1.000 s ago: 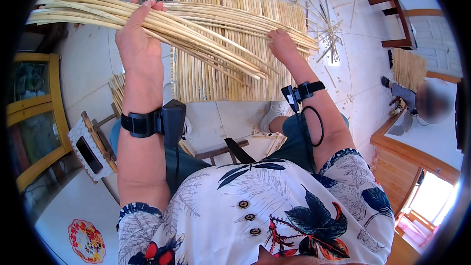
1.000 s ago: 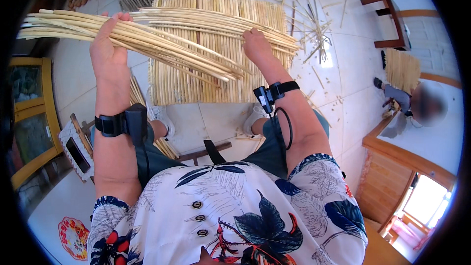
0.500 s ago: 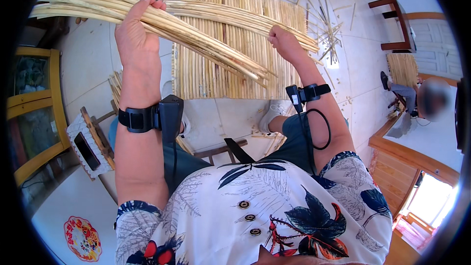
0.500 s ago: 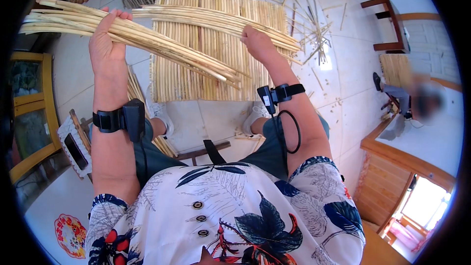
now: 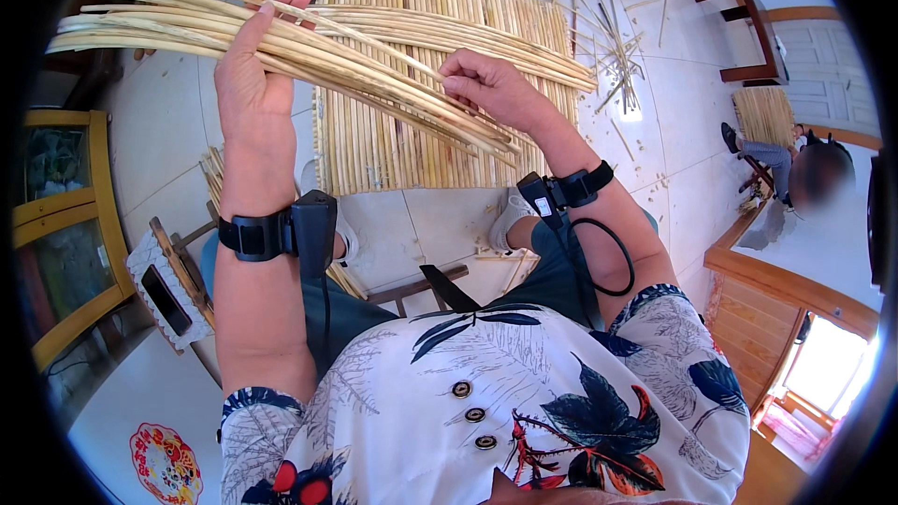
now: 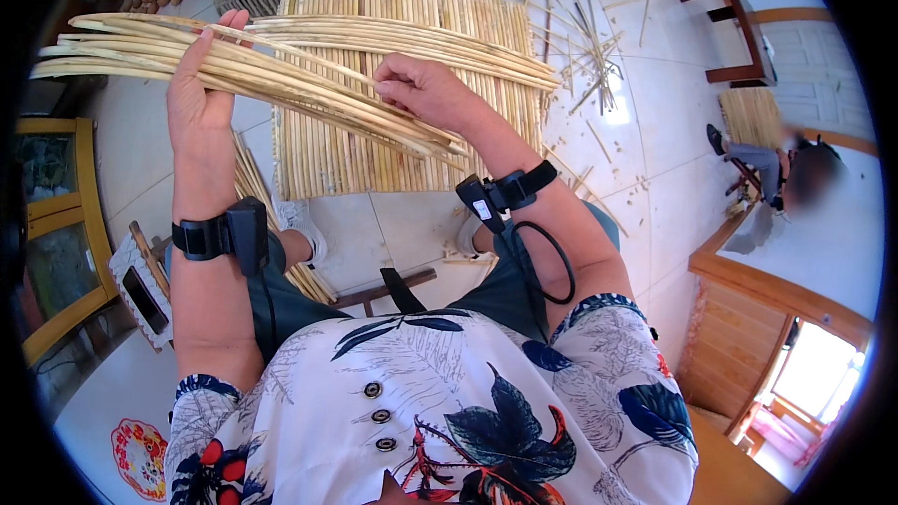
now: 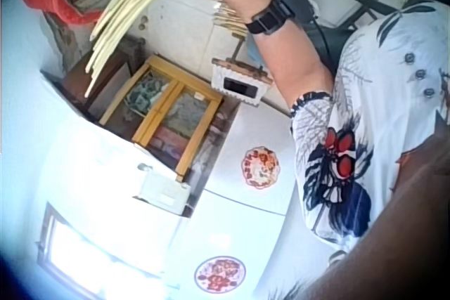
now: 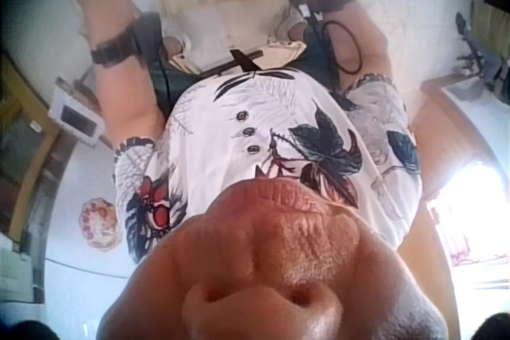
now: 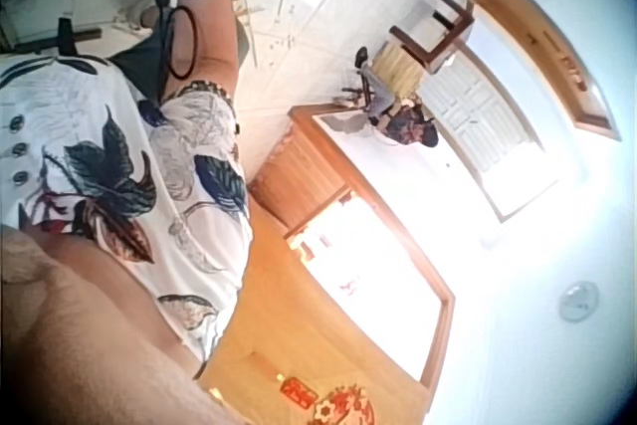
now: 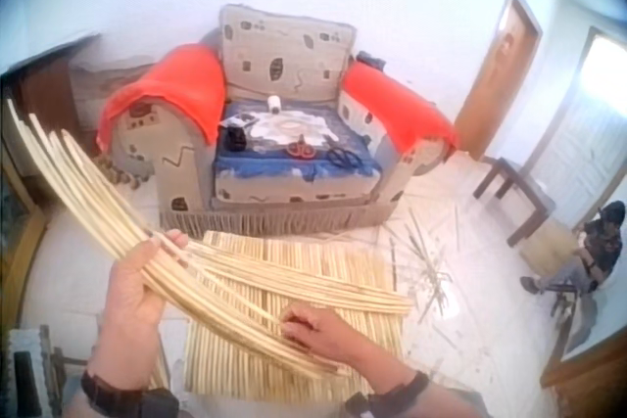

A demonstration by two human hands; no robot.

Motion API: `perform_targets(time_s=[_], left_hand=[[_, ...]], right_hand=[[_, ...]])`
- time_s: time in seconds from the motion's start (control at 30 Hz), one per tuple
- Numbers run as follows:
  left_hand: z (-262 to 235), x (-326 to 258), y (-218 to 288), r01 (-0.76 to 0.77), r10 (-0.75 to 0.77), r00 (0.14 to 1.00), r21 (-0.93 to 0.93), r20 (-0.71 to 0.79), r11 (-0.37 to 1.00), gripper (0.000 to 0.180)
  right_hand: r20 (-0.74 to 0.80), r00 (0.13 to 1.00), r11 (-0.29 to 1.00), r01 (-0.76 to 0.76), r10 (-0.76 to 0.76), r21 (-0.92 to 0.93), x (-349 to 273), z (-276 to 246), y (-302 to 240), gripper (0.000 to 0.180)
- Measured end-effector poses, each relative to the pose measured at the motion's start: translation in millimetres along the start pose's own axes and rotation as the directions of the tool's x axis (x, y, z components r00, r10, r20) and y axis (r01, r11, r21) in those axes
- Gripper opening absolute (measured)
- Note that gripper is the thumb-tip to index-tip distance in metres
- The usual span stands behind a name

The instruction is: The person weaves thin bamboo strips into a mat by hand, interlacing them in a regular pattern. They periodically adjust the mat and handle a green bucket and cloth, but the primary activity is manual weaving of the bamboo strips.

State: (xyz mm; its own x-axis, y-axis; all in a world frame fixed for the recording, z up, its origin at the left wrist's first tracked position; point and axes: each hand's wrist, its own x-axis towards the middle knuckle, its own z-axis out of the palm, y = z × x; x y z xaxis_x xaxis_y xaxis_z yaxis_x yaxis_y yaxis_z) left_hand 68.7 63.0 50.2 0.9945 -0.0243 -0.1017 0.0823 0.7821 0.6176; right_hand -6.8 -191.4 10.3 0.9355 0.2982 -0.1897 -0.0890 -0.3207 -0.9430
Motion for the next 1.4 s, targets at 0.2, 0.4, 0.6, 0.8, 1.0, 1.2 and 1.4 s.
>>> perform_targets(time_s=[0.2,0.4,0.6,0.8,1.0,1.2,1.4], left_hand=[[-6,0,-1,-0.138,0.138,0.988,0.004,-0.069,0.990,0.026],[-14,4,8,-0.173,0.177,0.975,0.045,-0.132,0.984,0.029],[-13,3,11,-0.171,0.174,0.974,0.034,-0.142,0.985,0.030],[-15,5,11,-0.152,0.155,0.977,0.031,-0.148,0.988,0.031],[-13,3,9,-0.132,0.136,0.980,0.037,-0.146,0.991,0.031],[-12,1,9,-0.121,0.125,0.985,0.037,-0.116,0.992,0.032],[-6,-1,5,-0.074,0.079,0.994,0.073,-0.072,0.995,0.029]], right_hand=[[-0.081,0.990,0.987,0.104,-0.114,-0.123,8,-8,18,0.016],[-0.295,0.938,0.629,-0.121,-0.180,-0.768,16,-55,83,0.020],[-0.336,0.936,0.558,-0.225,-0.105,-0.799,12,-50,102,0.022],[-0.320,0.947,0.506,-0.266,-0.021,-0.820,12,-42,95,0.022],[-0.232,0.972,0.486,-0.216,0.027,-0.847,10,-43,98,0.022],[-0.343,0.939,0.740,-0.226,-0.007,-0.634,16,-47,77,0.018],[-0.271,0.959,0.996,0.074,-0.083,-0.045,12,-21,18,0.014]])
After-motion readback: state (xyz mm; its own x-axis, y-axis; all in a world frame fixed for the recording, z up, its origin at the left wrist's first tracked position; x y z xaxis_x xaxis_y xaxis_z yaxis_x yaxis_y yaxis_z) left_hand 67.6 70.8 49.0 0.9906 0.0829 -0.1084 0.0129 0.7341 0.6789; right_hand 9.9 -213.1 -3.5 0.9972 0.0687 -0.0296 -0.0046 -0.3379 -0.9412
